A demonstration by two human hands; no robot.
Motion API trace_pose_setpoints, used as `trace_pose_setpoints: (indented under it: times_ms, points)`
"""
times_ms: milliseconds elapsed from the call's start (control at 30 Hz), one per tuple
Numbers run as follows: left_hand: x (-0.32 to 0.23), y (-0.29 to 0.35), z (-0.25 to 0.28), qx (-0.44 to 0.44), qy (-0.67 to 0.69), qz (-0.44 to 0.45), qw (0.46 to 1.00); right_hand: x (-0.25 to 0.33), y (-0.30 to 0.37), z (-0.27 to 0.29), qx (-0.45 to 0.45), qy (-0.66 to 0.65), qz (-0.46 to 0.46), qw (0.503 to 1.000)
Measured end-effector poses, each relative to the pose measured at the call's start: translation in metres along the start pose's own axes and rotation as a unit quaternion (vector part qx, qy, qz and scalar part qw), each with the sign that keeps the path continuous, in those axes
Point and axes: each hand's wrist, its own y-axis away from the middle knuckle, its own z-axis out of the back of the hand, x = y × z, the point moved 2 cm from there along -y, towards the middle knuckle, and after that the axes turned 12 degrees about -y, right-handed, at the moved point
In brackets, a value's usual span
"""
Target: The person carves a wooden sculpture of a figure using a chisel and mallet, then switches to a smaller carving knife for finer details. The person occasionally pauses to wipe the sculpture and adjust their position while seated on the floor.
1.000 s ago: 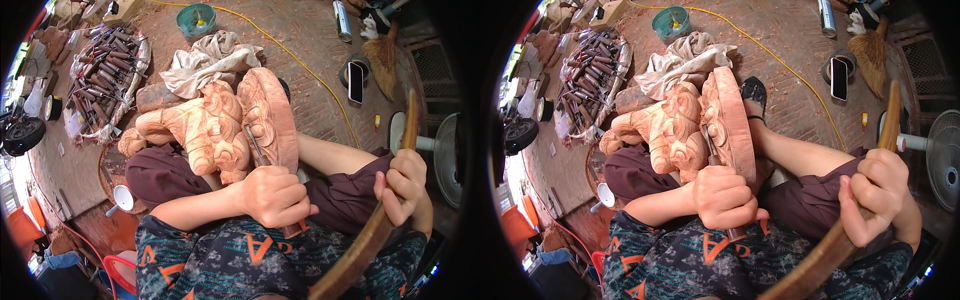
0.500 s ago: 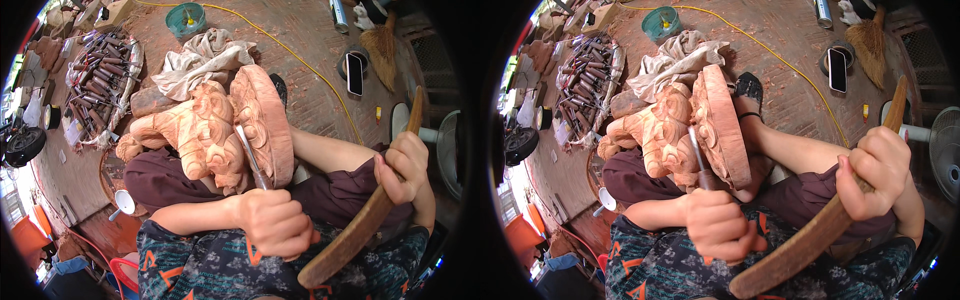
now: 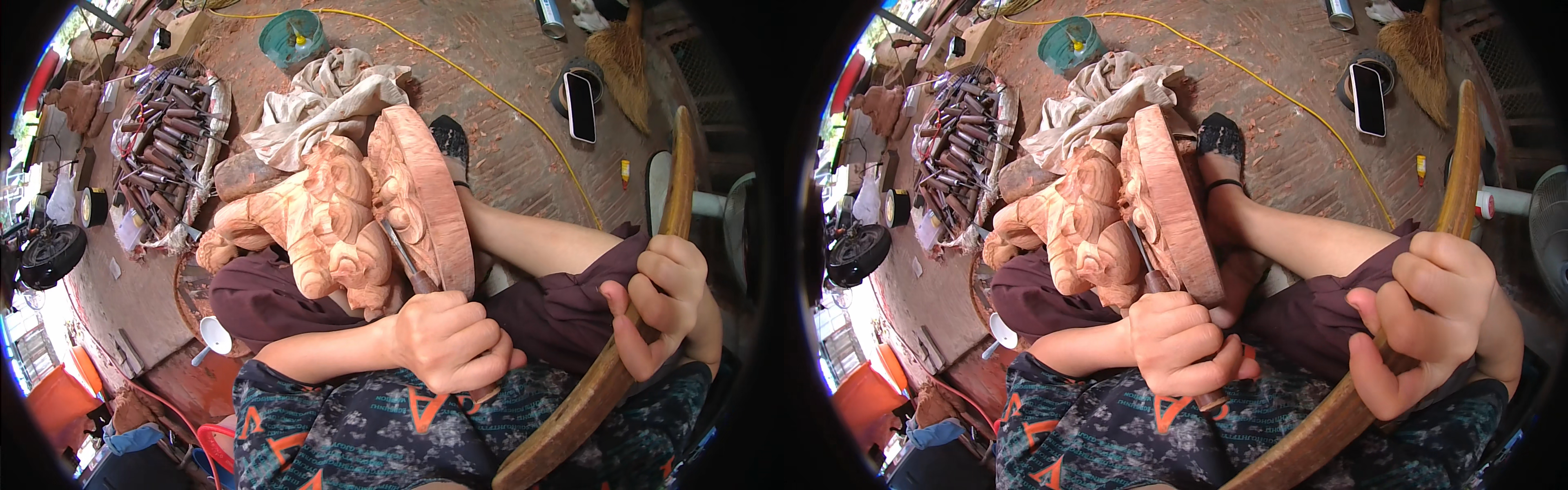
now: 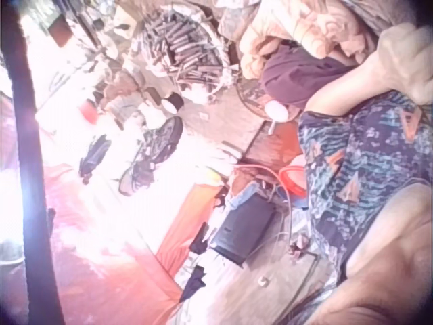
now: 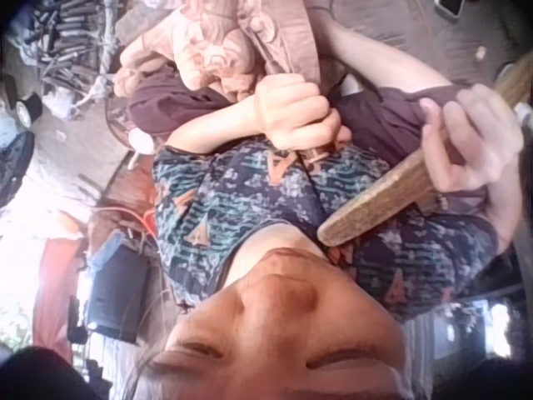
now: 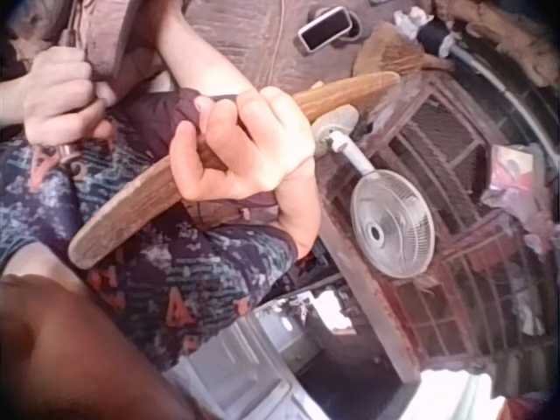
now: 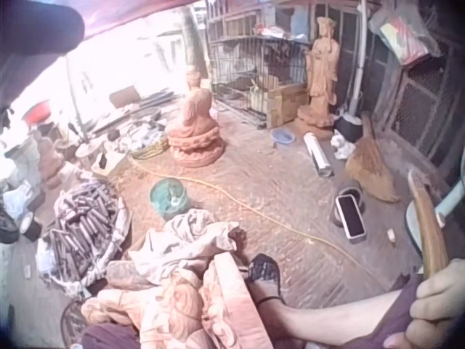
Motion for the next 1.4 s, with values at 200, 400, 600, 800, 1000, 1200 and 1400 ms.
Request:
trace_pose_setpoints:
  times_ms: [200,400,600,800,1000,1200,1400]
  points:
    - [0.003,-0.009,-0.003,0.012,-0.013,0.016,1.000,-0.003,0.001,0.007,0.065,0.045,-0.039,0.996]
    - [0.004,-0.010,-0.005,0.001,-0.019,0.027,0.999,0.000,0.000,0.010,0.066,0.057,-0.141,0.986]
    - [0.006,-0.009,-0.005,0.017,-0.028,0.033,0.999,-0.009,0.007,0.007,0.083,0.064,-0.056,0.993]
    - [0.007,-0.008,-0.002,0.023,-0.031,0.035,0.999,-0.014,0.005,0.010,0.047,0.023,-0.012,0.999]
    - [0.001,-0.024,0.014,-0.008,-0.031,-0.033,0.999,-0.019,0.007,0.005,0.002,0.082,-0.030,0.996]
    - [-0.002,-0.010,-0.004,0.053,-0.001,0.025,0.998,-0.015,0.007,-0.003,-0.041,0.060,-0.010,0.997]
    - [0.001,-0.011,-0.009,0.041,-0.016,0.033,0.998,-0.012,0.009,0.003,0.005,0.047,-0.017,0.999]
